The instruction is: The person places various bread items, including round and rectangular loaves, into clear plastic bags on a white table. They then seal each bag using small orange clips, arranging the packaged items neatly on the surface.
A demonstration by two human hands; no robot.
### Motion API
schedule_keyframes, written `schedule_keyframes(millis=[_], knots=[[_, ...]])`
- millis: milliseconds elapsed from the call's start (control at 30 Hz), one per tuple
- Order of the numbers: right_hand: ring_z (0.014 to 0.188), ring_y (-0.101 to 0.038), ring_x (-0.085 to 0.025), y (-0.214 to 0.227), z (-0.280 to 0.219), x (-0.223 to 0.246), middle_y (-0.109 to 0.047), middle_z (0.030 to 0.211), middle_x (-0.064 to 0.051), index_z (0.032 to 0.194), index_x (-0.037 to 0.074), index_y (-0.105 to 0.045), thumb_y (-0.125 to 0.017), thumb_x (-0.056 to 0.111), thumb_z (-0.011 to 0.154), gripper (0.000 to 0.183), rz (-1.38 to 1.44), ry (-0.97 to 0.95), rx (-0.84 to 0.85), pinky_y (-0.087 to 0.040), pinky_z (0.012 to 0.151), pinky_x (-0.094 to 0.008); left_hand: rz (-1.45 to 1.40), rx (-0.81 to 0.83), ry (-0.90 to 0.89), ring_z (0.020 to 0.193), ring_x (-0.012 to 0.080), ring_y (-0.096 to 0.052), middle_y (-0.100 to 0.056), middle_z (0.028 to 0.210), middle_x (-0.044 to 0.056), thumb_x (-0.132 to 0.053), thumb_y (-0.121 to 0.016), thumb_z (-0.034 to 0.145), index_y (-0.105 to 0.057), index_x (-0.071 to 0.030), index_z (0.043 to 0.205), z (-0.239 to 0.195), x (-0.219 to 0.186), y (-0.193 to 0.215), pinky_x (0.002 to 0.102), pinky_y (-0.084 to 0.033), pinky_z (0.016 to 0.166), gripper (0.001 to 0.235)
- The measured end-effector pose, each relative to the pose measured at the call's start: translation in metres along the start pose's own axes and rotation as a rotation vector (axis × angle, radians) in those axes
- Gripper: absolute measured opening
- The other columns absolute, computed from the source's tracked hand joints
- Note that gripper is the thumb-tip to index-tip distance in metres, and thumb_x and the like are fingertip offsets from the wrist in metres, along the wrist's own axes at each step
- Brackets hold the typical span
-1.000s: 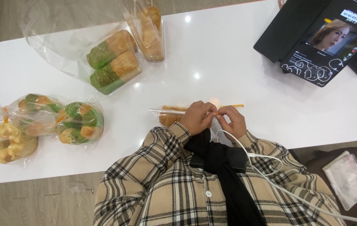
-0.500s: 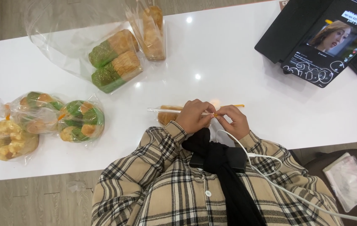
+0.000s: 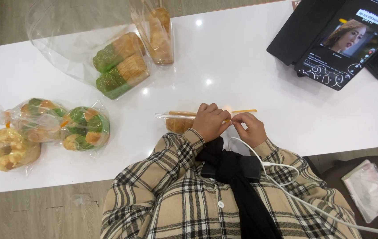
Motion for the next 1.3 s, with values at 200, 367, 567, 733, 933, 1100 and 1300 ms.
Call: schedule_keyframes(millis=[200, 367, 567, 733, 933, 1100, 1300], knots=[[0.078, -0.067, -0.028, -0.001, -0.003, -0.003, -0.067, 0.079, -0.009, 0.088, 0.007, -0.065, -0.067, -0.004, 0.082, 0.012, 0.038, 0.014, -0.039, -0.053, 0.076, -0.040, -0.001, -0.085, -0.005, 0.081, 0.0161, -0.054, -0.062, 0.073, -0.004, -0.033, -0.068, 0.080, -0.063, -0.023, 0.083, -0.001, -0.006, 0.009, 0.035, -0.036, 0.075, 0.012], [0.080, -0.065, -0.030, -0.003, -0.005, 0.002, -0.065, 0.079, -0.008, 0.076, 0.008, -0.050, -0.066, -0.003, 0.085, 0.021, 0.068, 0.090, -0.091, -0.051, 0.075, -0.040, 0.026, -0.058, 0.036, 0.083, 0.0184, -0.053, -0.060, 0.076, -0.002, -0.035, -0.063, 0.083, -0.062, -0.023, 0.082, -0.001, -0.003, 0.002, 0.037, -0.036, 0.076, 0.012], [0.078, -0.064, -0.029, -0.006, -0.008, -0.014, -0.065, 0.078, -0.008, 0.073, 0.010, -0.042, -0.066, -0.004, 0.085, 0.030, 0.087, 0.097, -0.111, -0.050, 0.072, -0.037, 0.004, -0.024, 0.090, 0.086, 0.0207, -0.055, -0.060, 0.080, -0.002, -0.032, -0.065, 0.081, -0.061, -0.022, 0.083, -0.003, -0.001, 0.010, 0.040, -0.038, 0.076, 0.011], [0.079, -0.065, -0.026, 0.003, 0.001, 0.003, -0.065, 0.079, -0.007, 0.077, 0.010, -0.044, -0.067, -0.003, 0.085, 0.028, 0.148, 0.031, -0.117, -0.050, 0.074, -0.036, 0.026, -0.004, 0.058, 0.088, 0.0201, -0.056, -0.060, 0.079, -0.001, -0.032, -0.064, 0.082, -0.060, -0.021, 0.084, -0.001, 0.004, 0.000, 0.041, -0.037, 0.078, 0.012], [0.079, -0.066, -0.027, 0.003, 0.010, 0.006, -0.067, 0.079, -0.009, 0.091, 0.007, -0.063, -0.070, 0.002, 0.083, 0.011, 0.116, -0.115, -0.010, -0.050, 0.077, -0.039, -0.064, 0.120, 0.101, 0.093, 0.0202, -0.057, -0.065, 0.086, 0.001, -0.032, -0.060, 0.089, -0.064, -0.019, 0.099, -0.001, 0.010, 0.001, 0.040, -0.036, 0.084, 0.016], [0.075, -0.064, -0.025, 0.003, 0.015, -0.001, -0.067, 0.074, -0.009, 0.093, 0.008, -0.071, -0.071, 0.005, 0.084, 0.010, 0.106, -0.171, 0.004, -0.050, 0.075, -0.037, -0.205, 0.268, 0.147, 0.101, 0.0218, -0.057, -0.068, 0.097, 0.001, -0.035, -0.060, 0.091, -0.059, -0.020, 0.116, -0.007, 0.023, 0.010, 0.042, -0.034, 0.090, 0.029], [0.081, -0.064, -0.020, -0.008, 0.022, -0.033, -0.068, 0.080, -0.010, 0.095, 0.007, -0.070, -0.068, 0.006, 0.088, 0.007, 0.219, -0.369, 0.040, -0.049, 0.080, -0.035, -0.015, 0.302, 0.235, 0.096, 0.0165, -0.061, -0.069, 0.094, -0.003, -0.046, -0.055, 0.094, -0.065, -0.026, 0.106, -0.021, 0.068, 0.017, 0.036, -0.035, 0.089, 0.026]])
Point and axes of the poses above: each hand's wrist, its own z-axis towards the middle knuckle, its own y-axis out of the back of the hand, x = y × z, the point moved 9 cm from there along z, towards the middle knuckle
